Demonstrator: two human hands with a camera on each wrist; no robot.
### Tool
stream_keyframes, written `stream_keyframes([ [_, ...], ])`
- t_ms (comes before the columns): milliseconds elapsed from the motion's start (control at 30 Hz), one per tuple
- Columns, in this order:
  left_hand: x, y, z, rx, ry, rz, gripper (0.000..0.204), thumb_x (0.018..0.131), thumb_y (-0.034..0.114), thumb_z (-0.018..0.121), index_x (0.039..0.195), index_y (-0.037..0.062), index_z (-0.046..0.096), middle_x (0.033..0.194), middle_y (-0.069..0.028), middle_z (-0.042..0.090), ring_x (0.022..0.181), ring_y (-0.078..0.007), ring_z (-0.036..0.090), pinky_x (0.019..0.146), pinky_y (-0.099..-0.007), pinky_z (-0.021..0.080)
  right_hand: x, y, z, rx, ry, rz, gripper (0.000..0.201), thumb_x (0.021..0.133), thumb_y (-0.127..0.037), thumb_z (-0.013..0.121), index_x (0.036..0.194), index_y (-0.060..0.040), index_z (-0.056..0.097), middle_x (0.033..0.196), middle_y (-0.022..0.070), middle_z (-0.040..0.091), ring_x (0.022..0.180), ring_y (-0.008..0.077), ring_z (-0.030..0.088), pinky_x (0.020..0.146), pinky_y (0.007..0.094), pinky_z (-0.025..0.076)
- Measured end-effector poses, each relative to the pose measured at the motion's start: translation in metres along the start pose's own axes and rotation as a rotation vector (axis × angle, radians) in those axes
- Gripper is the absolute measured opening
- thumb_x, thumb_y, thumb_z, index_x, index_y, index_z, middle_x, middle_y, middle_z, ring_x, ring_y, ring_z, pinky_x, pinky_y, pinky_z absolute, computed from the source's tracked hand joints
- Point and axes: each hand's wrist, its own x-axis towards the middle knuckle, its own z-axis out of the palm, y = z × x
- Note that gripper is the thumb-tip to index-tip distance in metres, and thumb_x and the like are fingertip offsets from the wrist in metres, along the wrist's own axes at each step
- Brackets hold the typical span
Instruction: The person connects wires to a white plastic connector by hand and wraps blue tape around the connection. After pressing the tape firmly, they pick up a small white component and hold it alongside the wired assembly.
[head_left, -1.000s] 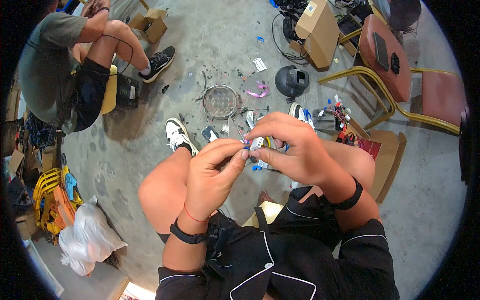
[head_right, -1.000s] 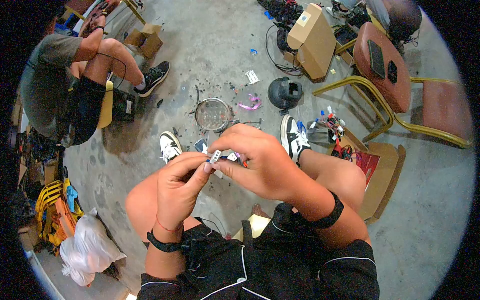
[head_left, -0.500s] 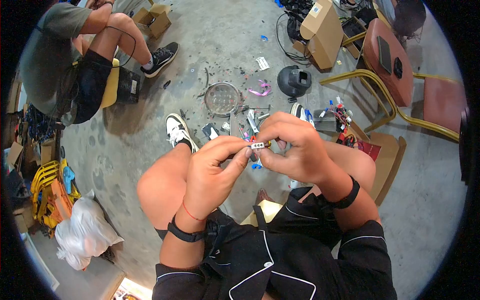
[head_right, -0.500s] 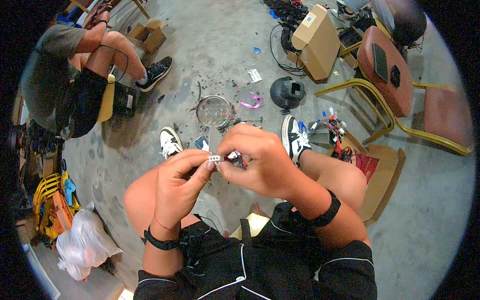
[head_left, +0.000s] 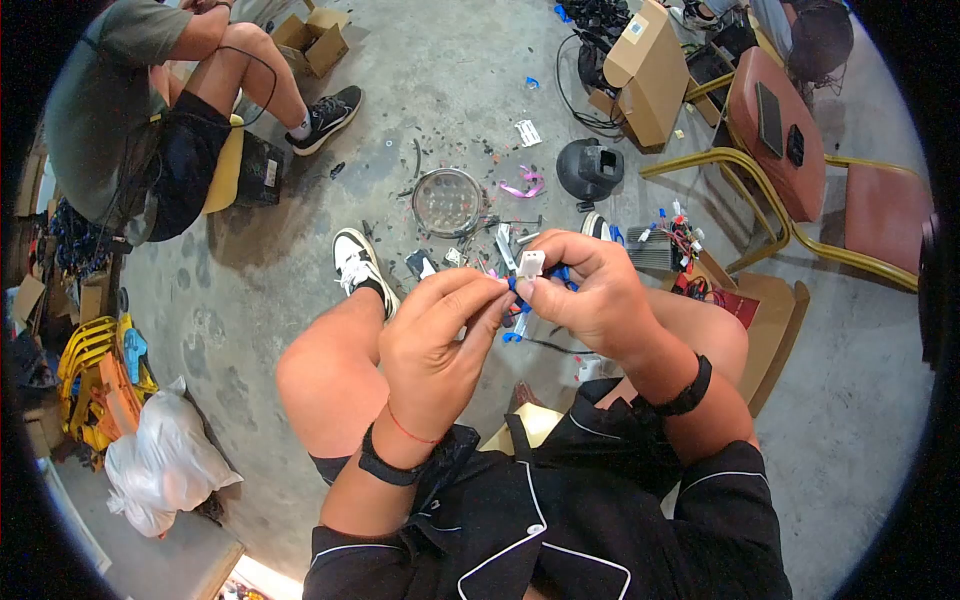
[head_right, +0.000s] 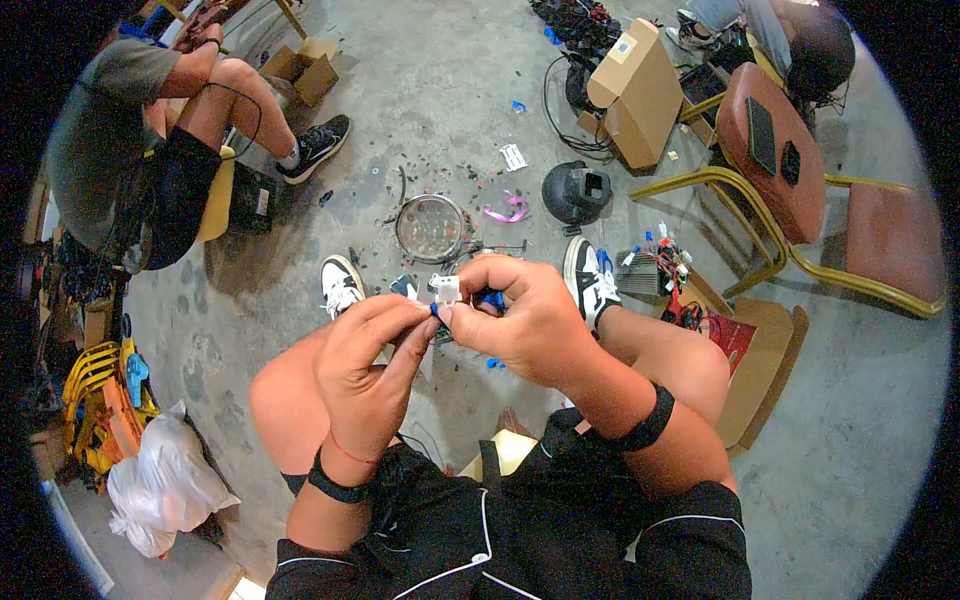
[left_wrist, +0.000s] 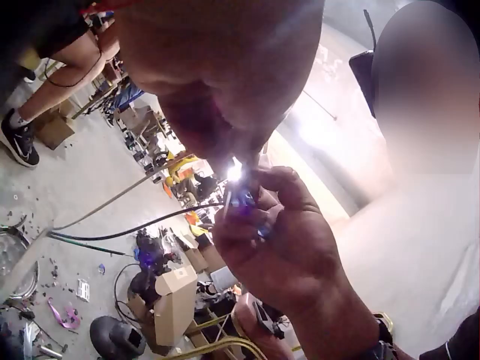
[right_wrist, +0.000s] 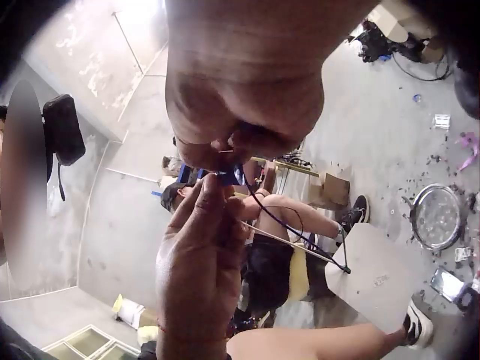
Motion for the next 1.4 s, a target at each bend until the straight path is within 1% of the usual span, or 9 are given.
stream_keyframes([
  [100,0.001,-0.001,-0.002,0.062,-0.02,0.028,0.015,0.088,-0.003,0.078,0.103,-0.0016,0.076,0.097,-0.0118,0.072,0.079,-0.017,0.07,0.067,-0.0282,0.057,-0.001,-0.002,0.0,-0.04,0.009,-0.014,0.014,0.088,-0.009,0.078,0.095,0.0004,0.07,0.087,-0.003,0.063,0.073,0.0022,0.049,0.063,0.0212,0.041],
  [267,0.002,0.005,-0.004,0.012,-0.075,-0.083,0.012,0.088,-0.001,0.078,0.1,-0.0018,0.075,0.096,-0.0102,0.071,0.08,-0.0153,0.068,0.07,-0.0276,0.055,0.002,-0.004,-0.008,-0.232,-0.041,-0.272,0.013,0.084,-0.005,0.078,0.094,-0.001,0.07,0.09,0.0013,0.064,0.073,0.0054,0.052,0.062,0.0232,0.043],
  [500,0.003,0.001,-0.006,-0.036,-0.149,-0.135,0.009,0.089,0.0,0.076,0.096,-0.0018,0.072,0.096,-0.0083,0.07,0.079,-0.0141,0.065,0.071,-0.0268,0.053,0.004,0.004,-0.011,-0.249,-0.078,-0.314,0.015,0.083,-0.006,0.078,0.094,-0.0018,0.069,0.09,0.0028,0.065,0.073,0.0077,0.054,0.062,0.0251,0.044],
  [600,0.002,-0.001,-0.006,-0.01,-0.153,-0.118,0.008,0.091,0.001,0.075,0.096,-0.002,0.07,0.096,-0.0086,0.07,0.079,-0.0151,0.065,0.071,-0.0277,0.053,0.0,-0.005,-0.01,-0.259,-0.095,-0.126,0.017,0.089,-0.01,0.077,0.098,-0.0004,0.067,0.091,0.0029,0.067,0.074,0.0084,0.056,0.063,0.0253,0.046],
  [667,0.003,-0.003,-0.008,-0.007,-0.158,-0.1,0.008,0.091,0.002,0.075,0.096,-0.0019,0.069,0.096,-0.009,0.07,0.08,-0.0158,0.065,0.071,-0.0283,0.053,0.0,-0.008,-0.008,0.223,-0.136,0.159,0.02,0.1,-0.02,0.068,0.104,-0.0008,0.067,0.089,0.0034,0.069,0.068,0.0072,0.054,0.06,0.0235,0.044],
  [800,0.002,-0.003,-0.01,0.021,-0.166,-0.051,0.009,0.091,0.002,0.074,0.097,-0.0015,0.069,0.097,-0.0106,0.069,0.081,-0.0186,0.066,0.072,-0.0297,0.054,0.01,-0.003,-0.024,0.202,-0.345,0.371,0.032,0.108,-0.032,0.053,0.107,-0.0041,0.068,0.081,0.0055,0.07,0.056,0.0046,0.044,0.05,0.0216,0.034],
  [900,0.001,-0.002,-0.01,0.11,-0.164,0.015,0.01,0.089,0.002,0.075,0.097,-0.0014,0.069,0.097,-0.0119,0.069,0.082,-0.0203,0.067,0.073,-0.0308,0.054,0.011,0.0,-0.024,0.253,-0.441,0.512,0.032,0.107,-0.03,0.055,0.106,-0.0024,0.069,0.081,0.0072,0.071,0.054,0.0057,0.045,0.049,0.0222,0.033],
  [1133,0.0,-0.009,-0.013,0.253,-0.115,0.206,0.016,0.084,-0.002,0.079,0.097,-0.0006,0.07,0.099,-0.0121,0.07,0.086,-0.0246,0.069,0.076,-0.0338,0.057,0.014,-0.001,-0.025,0.311,-0.576,0.668,0.034,0.105,-0.033,0.059,0.104,-0.0009,0.071,0.081,0.0094,0.073,0.054,0.0057,0.046,0.048,0.022,0.032],
  [1400,0.002,-0.006,-0.014,0.288,-0.185,0.368,0.027,0.077,-0.003,0.082,0.101,-0.0001,0.071,0.1,-0.0117,0.069,0.087,-0.0284,0.069,0.074,-0.0366,0.057,0.012,0.013,-0.025,0.594,-0.395,0.64,0.018,0.097,-0.025,0.073,0.1,-0.0064,0.071,0.083,0.0032,0.069,0.056,0.0051,0.047,0.049,0.0216,0.032],
])
